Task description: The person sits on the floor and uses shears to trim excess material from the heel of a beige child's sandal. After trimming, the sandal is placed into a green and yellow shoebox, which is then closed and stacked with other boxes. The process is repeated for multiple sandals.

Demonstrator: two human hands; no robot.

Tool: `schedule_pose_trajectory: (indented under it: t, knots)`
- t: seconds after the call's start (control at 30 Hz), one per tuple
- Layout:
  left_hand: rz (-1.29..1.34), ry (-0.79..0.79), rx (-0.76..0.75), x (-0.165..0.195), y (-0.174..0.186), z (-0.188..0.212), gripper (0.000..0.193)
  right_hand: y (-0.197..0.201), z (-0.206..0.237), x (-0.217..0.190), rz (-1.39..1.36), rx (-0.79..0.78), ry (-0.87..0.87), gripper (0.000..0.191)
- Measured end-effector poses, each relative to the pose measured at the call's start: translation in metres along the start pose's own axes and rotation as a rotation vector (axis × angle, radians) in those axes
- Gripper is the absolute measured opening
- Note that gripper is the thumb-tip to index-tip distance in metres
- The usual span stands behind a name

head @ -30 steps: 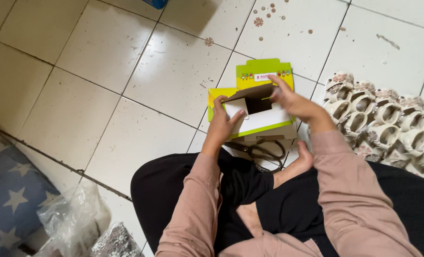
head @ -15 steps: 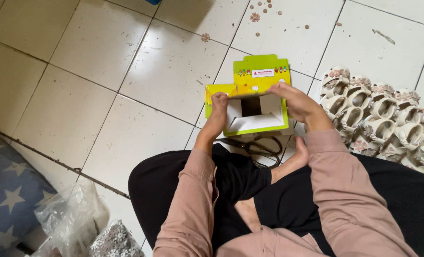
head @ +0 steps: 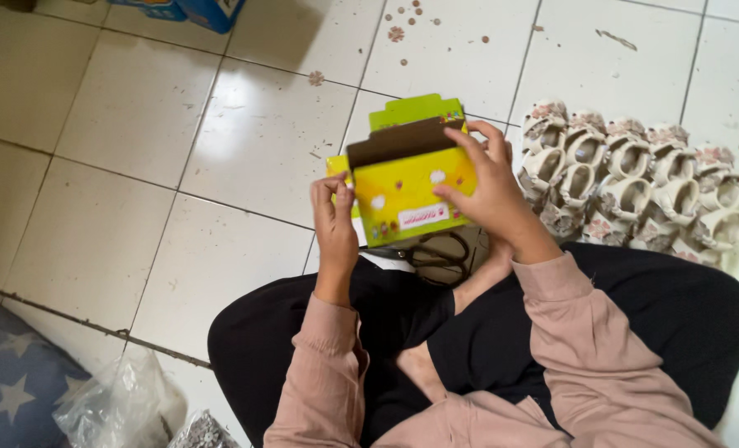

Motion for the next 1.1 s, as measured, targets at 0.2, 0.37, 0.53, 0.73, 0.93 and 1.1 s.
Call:
schedule_pose_trajectory:
  t: [0.2, 0.37, 0.53, 0.73, 0.93, 1.1]
  knots:
    - [-0.544, 0.058, -0.183, 0.020, -0.022, -0.008, 0.096, -0.049, 0.004, -0.022, 0.250, -0.379, -0.148, 0.011]
    - [-0.555, 0.385, -0.415, -0.021, -0.039, -0.013, 0.124, -0.090, -0.028, -0.034, 0.526, -0.370, -0.168, 0.048]
    - [-0.542, 0.198, -0.369, -0.009, -0.037, -0.015, 0.125, -0.196, -0.061, 0.033, 0.451, -1.061, -0.320, 0.035]
    - [-0.526, 0.338, -0.380, -0.024, -0.032, -0.014, 0.116, -0.180, -0.063, 0.019, 0.184, -0.926, -0.153, 0.025]
    - [-0.560, 0.350, -0.293, -0.025, -0.027, -0.013, 0.102, 0.000, -0.008, 0.044, -0.016, -0.674, -0.301, 0.032]
    - [-0.560, 0.078, -0.150, -0.004, -0.030, -0.015, 0.085, 0.173, 0.098, 0.133, 0.117, -0.089, -0.566, 0.016]
Point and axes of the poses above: each hand's wrist, its own z-axis away from the middle knuckle, its own y-axis out of the back of the hand, x = y × z, the point moved 10 cm from there along -z, towards the middle knuckle, and after that the axes turned 15 degrees about -x, right-handed, at the moved point
